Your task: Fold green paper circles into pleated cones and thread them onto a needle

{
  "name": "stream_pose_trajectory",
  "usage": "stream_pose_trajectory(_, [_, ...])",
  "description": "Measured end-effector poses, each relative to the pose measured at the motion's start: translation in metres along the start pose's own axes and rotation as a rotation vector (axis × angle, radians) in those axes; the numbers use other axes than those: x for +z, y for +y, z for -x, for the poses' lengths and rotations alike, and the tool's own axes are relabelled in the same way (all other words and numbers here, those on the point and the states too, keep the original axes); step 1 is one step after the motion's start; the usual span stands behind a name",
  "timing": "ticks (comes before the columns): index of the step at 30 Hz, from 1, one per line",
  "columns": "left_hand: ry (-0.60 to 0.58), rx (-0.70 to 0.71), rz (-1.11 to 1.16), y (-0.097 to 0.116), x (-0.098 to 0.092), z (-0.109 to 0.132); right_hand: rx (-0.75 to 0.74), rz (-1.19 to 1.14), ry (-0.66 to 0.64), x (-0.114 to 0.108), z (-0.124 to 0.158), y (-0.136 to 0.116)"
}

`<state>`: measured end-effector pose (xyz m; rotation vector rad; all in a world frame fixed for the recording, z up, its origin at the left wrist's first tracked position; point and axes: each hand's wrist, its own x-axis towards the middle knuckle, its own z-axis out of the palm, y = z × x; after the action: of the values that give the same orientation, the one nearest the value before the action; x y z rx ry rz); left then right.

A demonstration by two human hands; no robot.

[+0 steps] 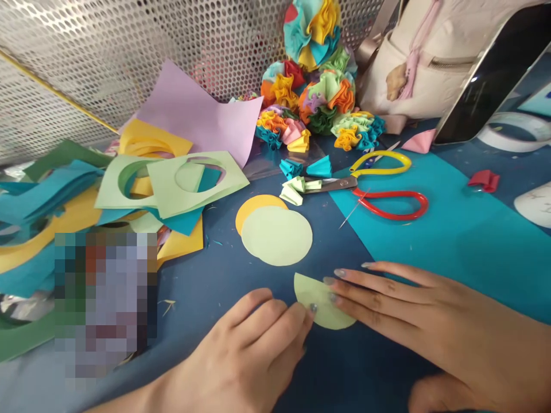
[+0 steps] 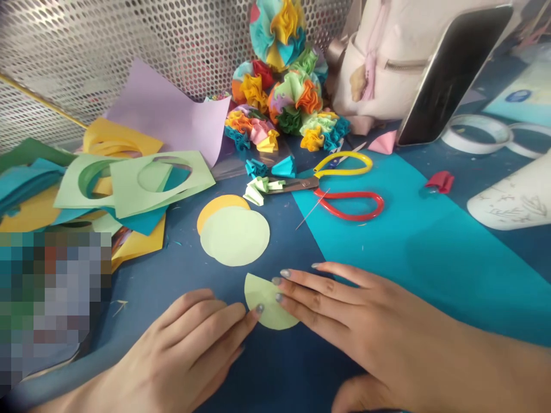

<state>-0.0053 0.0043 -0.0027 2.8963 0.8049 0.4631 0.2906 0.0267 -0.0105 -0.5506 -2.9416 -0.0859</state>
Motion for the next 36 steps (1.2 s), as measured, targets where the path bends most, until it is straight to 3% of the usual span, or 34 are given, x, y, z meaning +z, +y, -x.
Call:
stream_pose_trajectory(6, [-0.053,0.107,-0.08,-0.003,-0.003,0.001,0.056,0.056,0.006,-0.008,0.017,-0.006])
stream_pose_trajectory(14, [-0.026,0.129,-0.07,-0.004,-0.001,0.001,0.063,0.048,0.052,-0.004,-0.013,0.003])
stream_pose_trajectory(25, [0.015,0.133,-0.113,-0.004,-0.001,-0.002,-0.047,0.049,0.057,0.01,-0.055,0.015])
stream_pose_trajectory(31, [-0.026,0.129,-0.148,-0.003,-0.003,0.001,0.03,0.084,0.043,0.018,-0.027,0.0])
stream_pose_trajectory(36, [0.016,0.146,-0.116,-0.006,-0.002,-0.001,0.093,0.13,0.081,0.002,0.011,-0.018])
